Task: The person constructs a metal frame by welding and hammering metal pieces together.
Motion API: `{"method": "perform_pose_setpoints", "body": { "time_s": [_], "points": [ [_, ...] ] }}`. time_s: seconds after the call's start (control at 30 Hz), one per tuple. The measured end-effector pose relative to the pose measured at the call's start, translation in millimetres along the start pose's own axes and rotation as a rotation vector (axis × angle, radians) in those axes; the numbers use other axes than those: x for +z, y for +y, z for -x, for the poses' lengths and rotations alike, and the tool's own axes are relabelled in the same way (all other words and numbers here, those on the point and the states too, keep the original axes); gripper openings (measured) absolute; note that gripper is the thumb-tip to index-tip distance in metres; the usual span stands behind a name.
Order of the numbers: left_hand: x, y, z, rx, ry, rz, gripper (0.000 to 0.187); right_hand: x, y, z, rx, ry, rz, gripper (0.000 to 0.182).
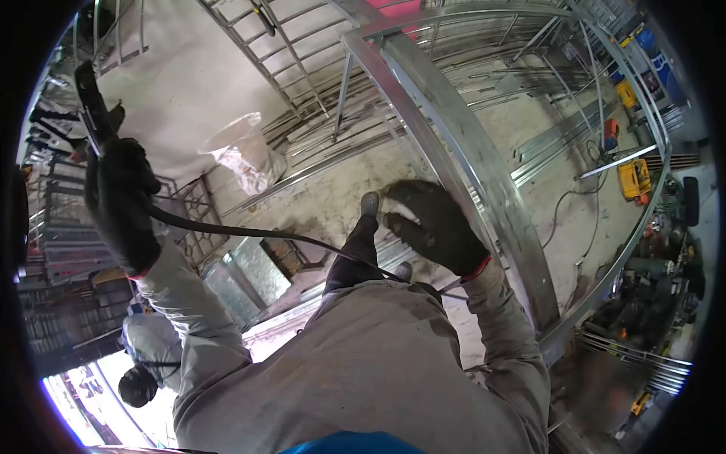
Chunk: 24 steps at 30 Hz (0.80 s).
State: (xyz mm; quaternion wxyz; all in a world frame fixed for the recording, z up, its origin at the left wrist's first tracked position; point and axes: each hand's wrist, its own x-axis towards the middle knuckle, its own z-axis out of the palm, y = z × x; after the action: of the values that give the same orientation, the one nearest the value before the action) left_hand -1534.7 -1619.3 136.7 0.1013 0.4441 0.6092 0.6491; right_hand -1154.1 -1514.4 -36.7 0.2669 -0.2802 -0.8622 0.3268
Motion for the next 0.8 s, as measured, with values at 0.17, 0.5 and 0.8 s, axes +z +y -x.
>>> {"method": "perform_pose_setpoints", "body": {
  "time_s": [0.17,0.5,0.8],
  "points": [
    [64,-97,-71,-0.169,-0.001,0.039,0.044,-12,79,-145,-0.127,0.183,0.558,0.051],
    [135,-221,-139,-0.62,-0.16,0.074,0.054,24,222,-366,-0.165,0.26,0.8,0.057],
    [175,-208,-145,-0.811,-0.318,0.024,0.023,41,134,-315,-0.042,-0.324,-0.37,0.038]
  ]
}}
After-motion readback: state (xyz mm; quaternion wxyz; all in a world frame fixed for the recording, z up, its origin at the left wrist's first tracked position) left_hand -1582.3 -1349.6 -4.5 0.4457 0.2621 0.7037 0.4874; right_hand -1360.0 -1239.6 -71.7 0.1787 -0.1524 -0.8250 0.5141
